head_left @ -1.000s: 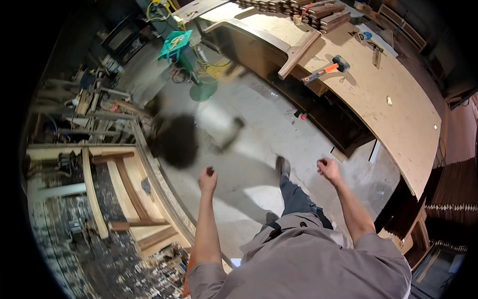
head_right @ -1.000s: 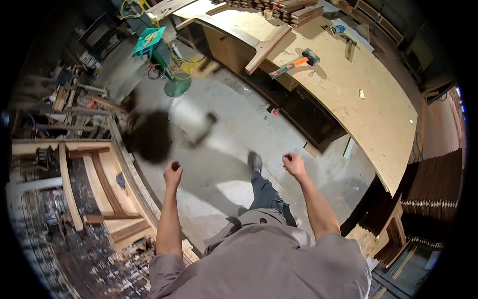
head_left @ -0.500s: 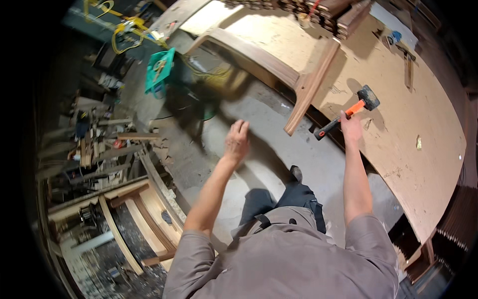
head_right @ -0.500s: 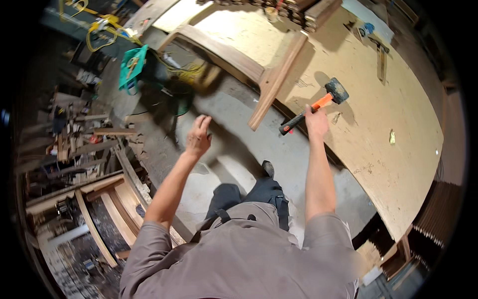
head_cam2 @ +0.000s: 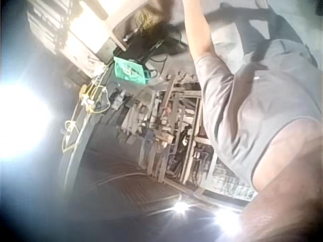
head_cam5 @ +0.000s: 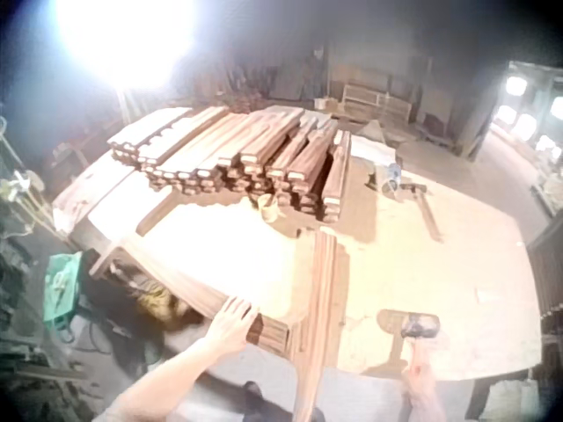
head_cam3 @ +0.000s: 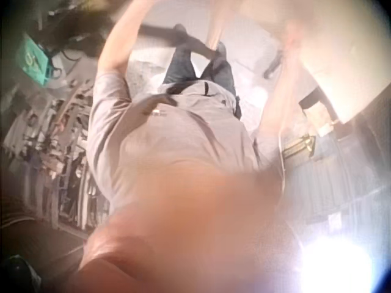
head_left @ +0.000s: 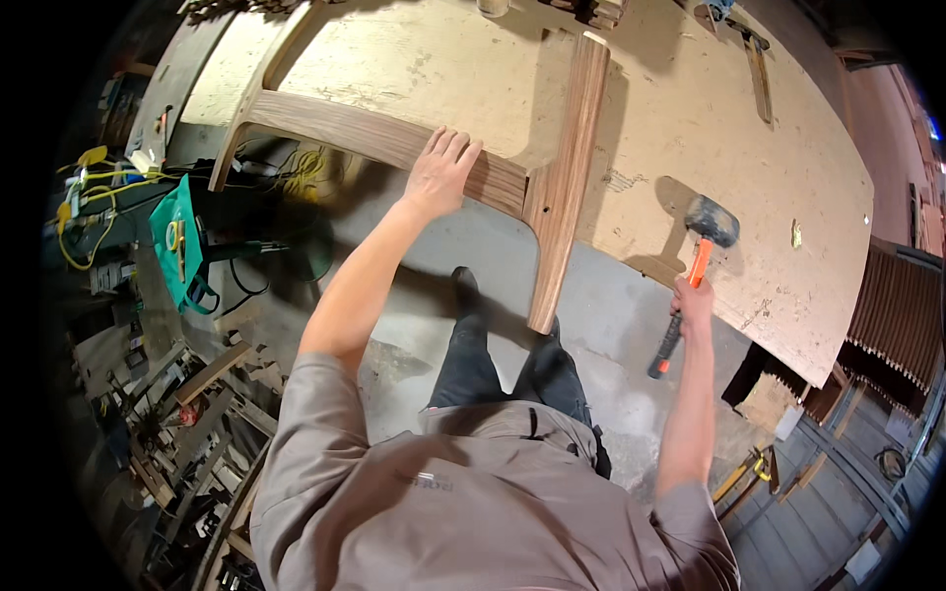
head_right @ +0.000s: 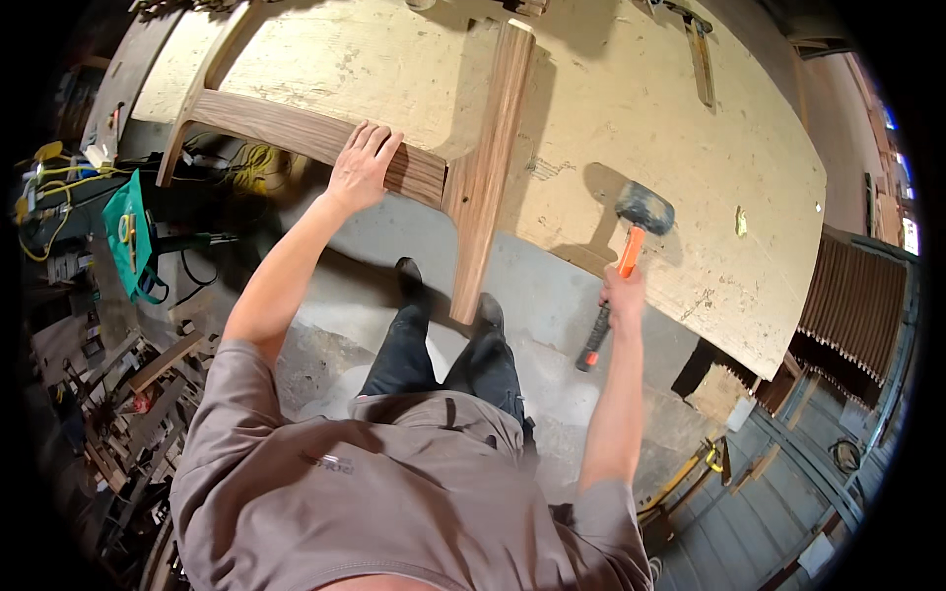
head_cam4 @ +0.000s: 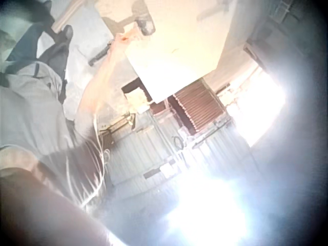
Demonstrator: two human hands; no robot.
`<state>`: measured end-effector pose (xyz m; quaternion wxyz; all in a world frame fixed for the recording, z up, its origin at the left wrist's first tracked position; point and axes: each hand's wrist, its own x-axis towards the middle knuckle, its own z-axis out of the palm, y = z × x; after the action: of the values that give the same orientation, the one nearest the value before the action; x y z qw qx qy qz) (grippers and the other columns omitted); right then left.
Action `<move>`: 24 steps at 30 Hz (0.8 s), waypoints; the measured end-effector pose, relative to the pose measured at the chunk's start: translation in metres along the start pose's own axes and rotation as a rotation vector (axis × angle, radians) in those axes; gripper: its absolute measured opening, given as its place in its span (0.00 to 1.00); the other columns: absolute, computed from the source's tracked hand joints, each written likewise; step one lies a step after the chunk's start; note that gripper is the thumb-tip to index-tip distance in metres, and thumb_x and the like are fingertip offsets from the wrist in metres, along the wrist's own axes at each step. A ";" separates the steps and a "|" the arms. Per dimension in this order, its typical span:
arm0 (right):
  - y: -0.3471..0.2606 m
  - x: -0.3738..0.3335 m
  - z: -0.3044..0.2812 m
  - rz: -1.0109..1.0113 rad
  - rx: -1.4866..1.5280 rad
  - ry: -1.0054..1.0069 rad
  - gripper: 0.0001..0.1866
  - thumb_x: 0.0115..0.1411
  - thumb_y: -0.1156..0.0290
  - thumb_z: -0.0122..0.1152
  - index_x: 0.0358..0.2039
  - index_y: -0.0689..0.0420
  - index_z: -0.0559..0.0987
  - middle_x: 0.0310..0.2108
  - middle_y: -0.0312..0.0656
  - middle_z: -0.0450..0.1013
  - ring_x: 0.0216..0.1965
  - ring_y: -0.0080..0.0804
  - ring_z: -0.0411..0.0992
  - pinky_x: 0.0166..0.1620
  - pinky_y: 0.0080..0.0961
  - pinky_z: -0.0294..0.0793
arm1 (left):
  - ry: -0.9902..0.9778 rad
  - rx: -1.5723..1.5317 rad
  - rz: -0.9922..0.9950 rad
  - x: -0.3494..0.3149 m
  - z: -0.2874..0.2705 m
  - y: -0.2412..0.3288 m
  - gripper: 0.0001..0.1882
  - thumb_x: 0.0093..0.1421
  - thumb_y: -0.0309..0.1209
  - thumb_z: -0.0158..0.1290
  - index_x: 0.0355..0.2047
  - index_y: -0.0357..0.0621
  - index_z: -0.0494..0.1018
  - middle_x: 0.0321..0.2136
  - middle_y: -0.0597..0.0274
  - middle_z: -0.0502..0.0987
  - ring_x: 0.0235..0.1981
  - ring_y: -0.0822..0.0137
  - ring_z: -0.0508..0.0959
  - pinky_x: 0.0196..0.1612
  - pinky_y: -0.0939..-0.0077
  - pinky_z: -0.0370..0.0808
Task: The person applies glue with a brush to wooden chair components, joins the pieces together, and secures the joints by hammering them with a mallet.
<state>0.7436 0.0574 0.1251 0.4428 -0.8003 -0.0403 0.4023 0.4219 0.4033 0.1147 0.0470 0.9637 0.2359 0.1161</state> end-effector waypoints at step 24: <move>0.006 -0.056 0.043 0.077 0.271 0.135 0.08 0.57 0.74 0.54 0.30 0.53 0.63 0.17 0.30 0.59 0.13 0.18 0.58 0.17 0.20 0.61 | -0.389 -0.077 0.206 0.035 -0.031 -0.032 0.28 0.36 0.23 0.52 0.43 0.34 0.65 0.41 0.50 0.70 0.47 0.52 0.71 0.45 0.60 0.71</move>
<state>0.6745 0.0591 0.1426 0.5327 -0.7594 0.0751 0.3659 0.4302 0.4490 0.1469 0.1164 0.9844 0.1180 -0.0586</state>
